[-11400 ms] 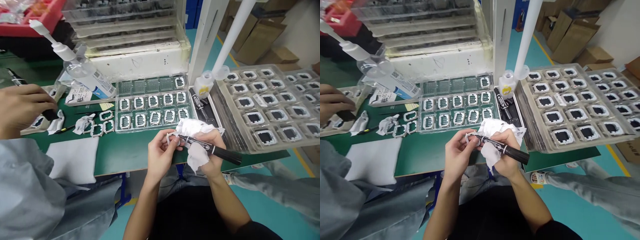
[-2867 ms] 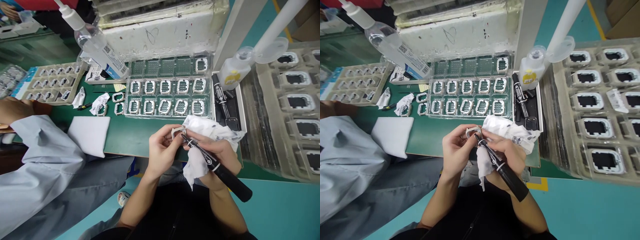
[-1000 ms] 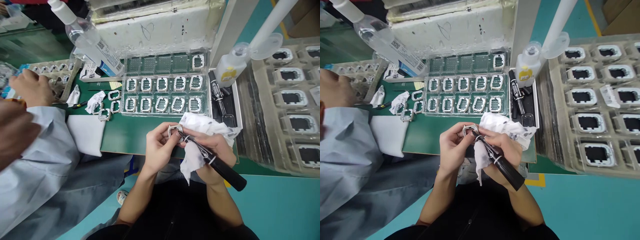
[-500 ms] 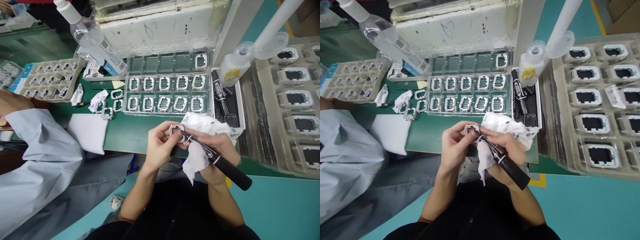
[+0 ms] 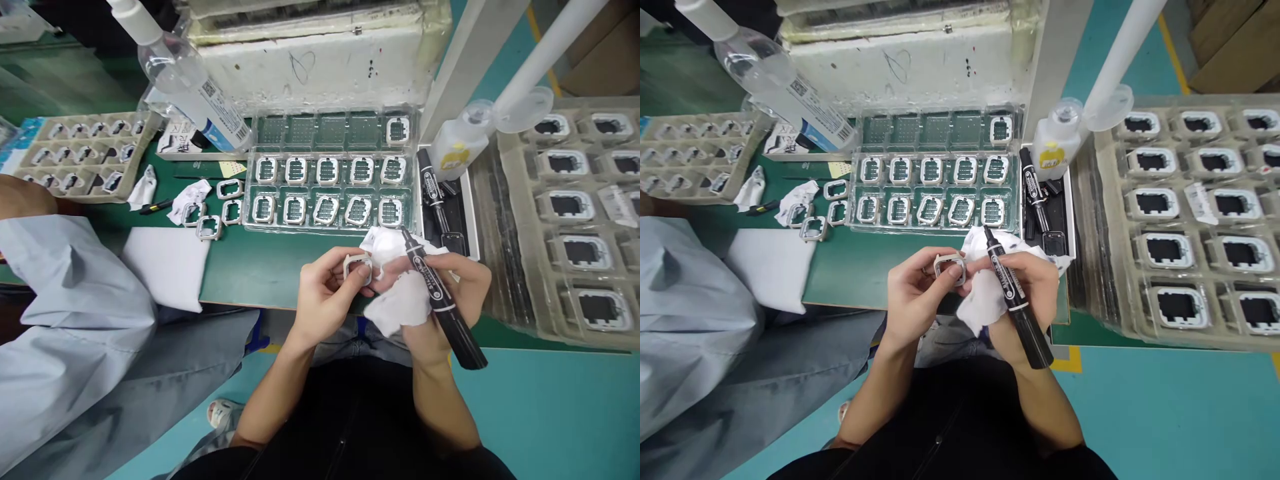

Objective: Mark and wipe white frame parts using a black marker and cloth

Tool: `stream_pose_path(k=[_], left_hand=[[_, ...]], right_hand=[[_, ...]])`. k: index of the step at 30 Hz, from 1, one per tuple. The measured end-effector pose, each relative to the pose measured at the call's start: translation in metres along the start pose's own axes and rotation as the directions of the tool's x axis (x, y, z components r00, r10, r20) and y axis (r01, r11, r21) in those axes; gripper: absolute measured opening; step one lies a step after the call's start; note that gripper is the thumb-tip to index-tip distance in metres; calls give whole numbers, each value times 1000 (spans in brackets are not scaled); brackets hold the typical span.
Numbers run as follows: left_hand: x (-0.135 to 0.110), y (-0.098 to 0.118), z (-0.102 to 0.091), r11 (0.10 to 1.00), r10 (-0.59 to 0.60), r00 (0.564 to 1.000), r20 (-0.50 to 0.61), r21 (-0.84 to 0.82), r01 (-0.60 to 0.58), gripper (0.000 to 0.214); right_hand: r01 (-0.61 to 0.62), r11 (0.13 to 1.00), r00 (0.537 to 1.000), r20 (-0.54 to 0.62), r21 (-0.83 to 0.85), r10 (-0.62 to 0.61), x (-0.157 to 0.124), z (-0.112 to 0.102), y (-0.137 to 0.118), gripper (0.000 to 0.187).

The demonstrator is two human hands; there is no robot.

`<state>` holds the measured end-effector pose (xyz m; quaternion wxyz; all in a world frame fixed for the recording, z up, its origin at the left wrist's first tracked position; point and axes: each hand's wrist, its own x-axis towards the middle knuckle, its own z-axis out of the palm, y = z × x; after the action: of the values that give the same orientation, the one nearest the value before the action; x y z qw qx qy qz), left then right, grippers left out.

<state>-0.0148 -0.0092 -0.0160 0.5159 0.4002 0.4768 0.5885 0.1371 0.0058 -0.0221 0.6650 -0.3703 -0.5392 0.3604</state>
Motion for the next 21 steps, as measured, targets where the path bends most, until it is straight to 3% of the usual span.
stream_pose_path(k=[4, 7, 12, 17, 21], left_hand=[[0, -1, -1, 999, 17, 1000, 1, 47, -17, 21], [0, -1, 0, 1000, -16, 1000, 19, 10, 16, 25], [-1, -2, 0, 1000, -16, 999, 44, -14, 17, 24], [-2, -4, 0, 1000, 16, 998, 62, 17, -17, 23], [-3, -5, -1, 997, 32, 998, 60, 68, -36, 24]], right_hand=[[-62, 994, 995, 81, 88, 54, 1, 0, -2, 36], [-79, 991, 996, 38, 112, 75, 2, 0, -2, 30], [-4, 998, 991, -132, -68, -5, 4, 3, 2, 21], [84, 989, 985, -139, -125, -102, 4, 2, 6, 20], [78, 973, 981, -159, -219, -115, 2, 5, 4, 19]])
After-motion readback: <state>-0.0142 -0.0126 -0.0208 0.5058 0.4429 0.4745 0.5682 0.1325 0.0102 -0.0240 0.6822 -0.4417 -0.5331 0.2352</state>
